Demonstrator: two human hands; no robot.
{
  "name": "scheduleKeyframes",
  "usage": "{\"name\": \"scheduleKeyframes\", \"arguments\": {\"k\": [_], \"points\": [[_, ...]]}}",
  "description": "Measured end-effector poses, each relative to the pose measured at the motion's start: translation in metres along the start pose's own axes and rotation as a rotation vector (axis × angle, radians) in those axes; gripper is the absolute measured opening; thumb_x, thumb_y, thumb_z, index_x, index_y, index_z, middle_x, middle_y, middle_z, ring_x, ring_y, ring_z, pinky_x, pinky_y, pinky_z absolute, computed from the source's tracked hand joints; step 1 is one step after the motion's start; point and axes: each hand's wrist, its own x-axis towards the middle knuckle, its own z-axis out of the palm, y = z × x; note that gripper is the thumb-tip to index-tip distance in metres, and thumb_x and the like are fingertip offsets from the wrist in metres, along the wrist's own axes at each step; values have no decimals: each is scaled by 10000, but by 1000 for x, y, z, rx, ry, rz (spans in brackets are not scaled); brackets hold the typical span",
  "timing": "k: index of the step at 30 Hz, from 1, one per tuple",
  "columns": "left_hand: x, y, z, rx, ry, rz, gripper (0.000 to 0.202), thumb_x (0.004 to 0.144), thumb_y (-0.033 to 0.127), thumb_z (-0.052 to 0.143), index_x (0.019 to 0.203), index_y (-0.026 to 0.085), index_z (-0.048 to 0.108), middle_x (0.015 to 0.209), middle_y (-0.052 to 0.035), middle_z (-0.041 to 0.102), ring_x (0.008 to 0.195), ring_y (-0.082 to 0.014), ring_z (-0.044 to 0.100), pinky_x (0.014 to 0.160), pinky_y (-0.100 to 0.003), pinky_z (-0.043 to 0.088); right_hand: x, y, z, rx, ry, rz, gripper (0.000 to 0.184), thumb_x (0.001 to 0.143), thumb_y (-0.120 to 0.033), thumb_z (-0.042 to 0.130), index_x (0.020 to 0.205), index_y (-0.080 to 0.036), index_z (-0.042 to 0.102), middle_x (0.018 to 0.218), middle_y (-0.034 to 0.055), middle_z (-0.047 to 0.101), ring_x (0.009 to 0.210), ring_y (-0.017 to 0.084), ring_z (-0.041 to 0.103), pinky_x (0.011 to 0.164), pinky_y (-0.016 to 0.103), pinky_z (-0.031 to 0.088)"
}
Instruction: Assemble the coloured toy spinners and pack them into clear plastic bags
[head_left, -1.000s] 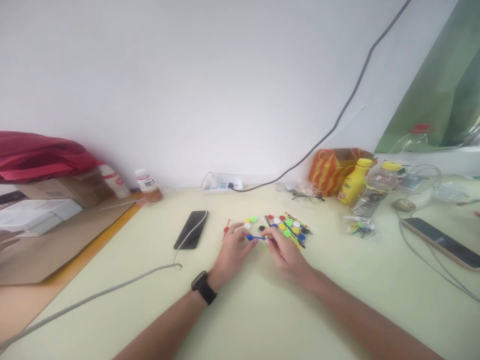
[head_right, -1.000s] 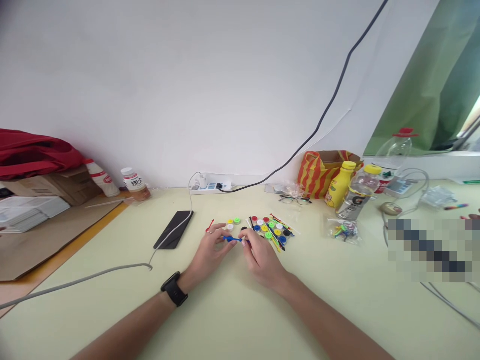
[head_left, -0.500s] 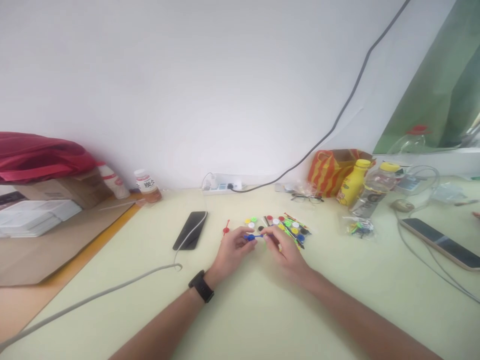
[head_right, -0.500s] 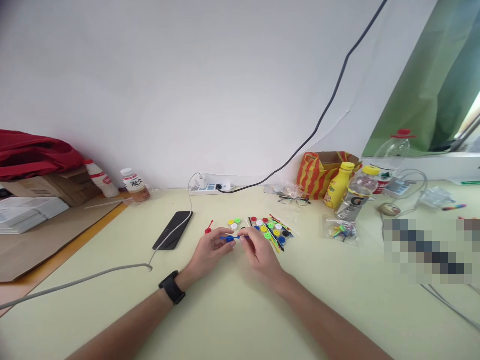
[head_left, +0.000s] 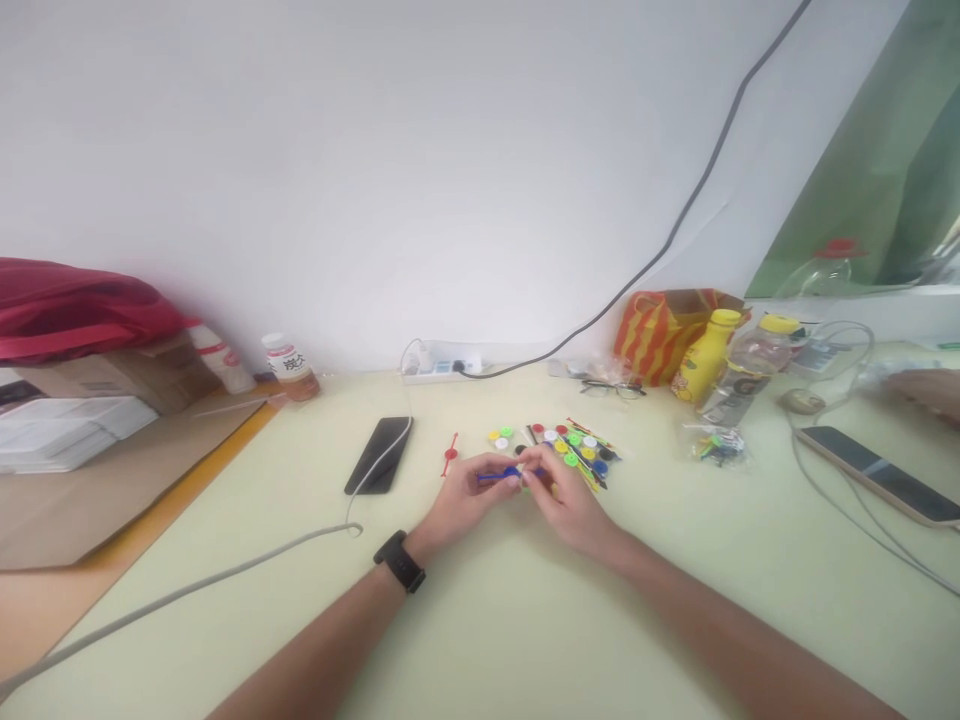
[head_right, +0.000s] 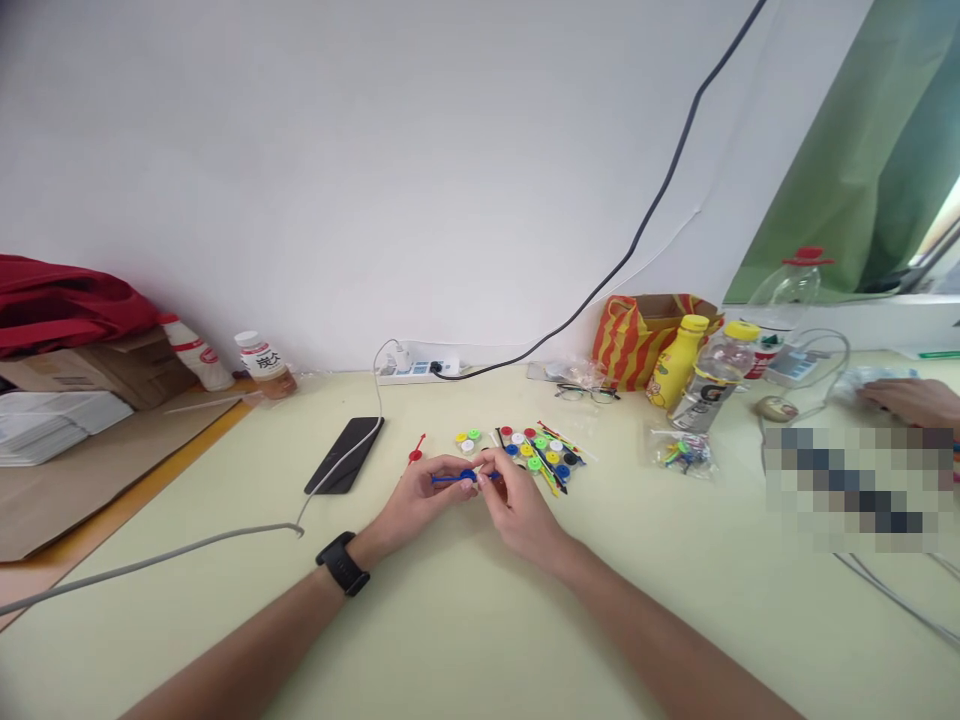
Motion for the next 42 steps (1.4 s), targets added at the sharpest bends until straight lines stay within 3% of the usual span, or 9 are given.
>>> {"name": "scheduleKeyframes", "arguments": {"k": [12, 20, 36, 42], "points": [[1, 1, 0, 38, 25, 21, 283, 859, 376, 778, 1045, 164, 748, 1106, -118, 763, 1023, -255, 727, 961, -397, 574, 0, -5, -4, -162, 10, 11, 88, 967, -271, 518, 1019, -235, 579, 924, 30, 687, 738, 180, 622, 624, 291, 441], [1, -1, 0, 33, 57, 13, 283, 824, 383, 810, 963, 149, 734, 1019, -113, 772, 955, -244, 736, 927, -391, 580, 1, -1, -5, -283, 44, 80, 96, 943, -325, 562, 934, -233, 585, 723, -18, 605, 602, 156, 533, 563, 279, 374], [0, -9, -4, 153, 97, 18, 268, 840, 388, 794, 927, 142, 736, 963, -103, 754, 913, -225, 709, 865, -345, 564, 0, -4, -6, -365, -38, 64, 178, 953, -309, 531, 813, -220, 596, 704, -7, 612, 623, 160, 530, 595, 288, 345], [0, -6, -2, 72, 100, -2, 289, 831, 396, 802, 942, 143, 720, 934, -90, 745, 877, -216, 707, 847, -343, 564, 4, -3, -7, -244, -9, 42, 155, 961, -316, 543, 874, -218, 625, 750, 6, 621, 643, 164, 540, 610, 293, 387]]}}
